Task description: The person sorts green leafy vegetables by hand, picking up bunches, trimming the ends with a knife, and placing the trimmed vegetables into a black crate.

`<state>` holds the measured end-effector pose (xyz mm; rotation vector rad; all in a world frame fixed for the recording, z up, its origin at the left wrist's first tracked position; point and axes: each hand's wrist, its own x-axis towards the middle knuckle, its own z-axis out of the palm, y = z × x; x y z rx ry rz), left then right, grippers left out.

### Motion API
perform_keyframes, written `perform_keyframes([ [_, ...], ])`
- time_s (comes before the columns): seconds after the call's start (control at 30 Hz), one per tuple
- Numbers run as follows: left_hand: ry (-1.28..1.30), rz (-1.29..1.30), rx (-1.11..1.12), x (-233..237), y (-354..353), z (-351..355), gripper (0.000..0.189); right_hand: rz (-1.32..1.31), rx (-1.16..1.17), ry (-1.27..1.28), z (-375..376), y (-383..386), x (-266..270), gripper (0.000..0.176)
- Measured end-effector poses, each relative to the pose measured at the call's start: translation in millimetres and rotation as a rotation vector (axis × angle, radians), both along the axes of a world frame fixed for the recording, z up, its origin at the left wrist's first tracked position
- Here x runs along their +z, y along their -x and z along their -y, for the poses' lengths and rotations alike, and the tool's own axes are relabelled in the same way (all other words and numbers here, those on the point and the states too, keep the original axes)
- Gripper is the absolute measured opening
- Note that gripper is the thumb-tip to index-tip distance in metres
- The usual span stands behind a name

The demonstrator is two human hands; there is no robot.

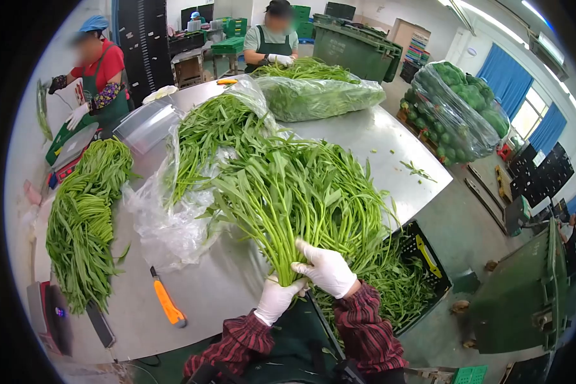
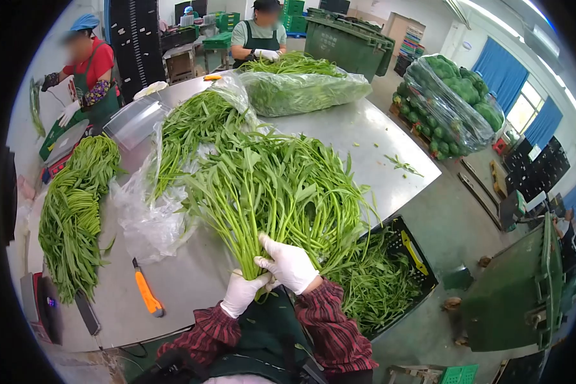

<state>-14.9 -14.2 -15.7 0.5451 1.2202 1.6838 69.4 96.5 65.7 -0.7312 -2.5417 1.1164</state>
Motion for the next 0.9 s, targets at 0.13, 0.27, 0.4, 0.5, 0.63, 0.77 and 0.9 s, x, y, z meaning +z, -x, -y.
perform_keyframes([
  [0.13, -0.016, 0.057, 0.019, 5.8, 1.8, 1.9, 0.016, 0.093, 0.087, -0.132, -1.1, 1.3, -3.7, 0.018],
  [0.27, 0.064, 0.042, 0.03, 10.2, 3.9, 0.9, 0.005, -0.266, 0.149, -0.516, 6.5, 0.1, -23.8, 0.012],
  [0.4, 0.06, 0.03, 0.003, 16.8, 5.5, -0.1, 0.008, -0.162, 0.035, -0.53, 14.7, 3.5, -34.9, 0.016],
  [0.5, 0.07, -0.078, 0.035, 8.4, 8.0, -3.2, 0.008, -0.354, -0.334, 0.043, 21.4, 15.7, -32.6, 0.025],
  [0.63, 0.088, -0.206, 0.062, 3.7, 10.5, 4.1, 0.014, -0.608, -0.41, 0.71, -9.1, -7.1, 11.5, 0.025],
  [0.77, 0.061, -0.374, 0.008, -27.6, 10.1, 2.6, 0.014, -0.309, -0.381, 0.322, -11.6, 7.9, 12.1, 0.029],
  [0.9, 0.071, -0.776, 0.086, -21.0, 10.8, 1.2, 0.02, -0.113, -0.312, 0.251, -17.2, 19.2, 7.9, 0.037],
])
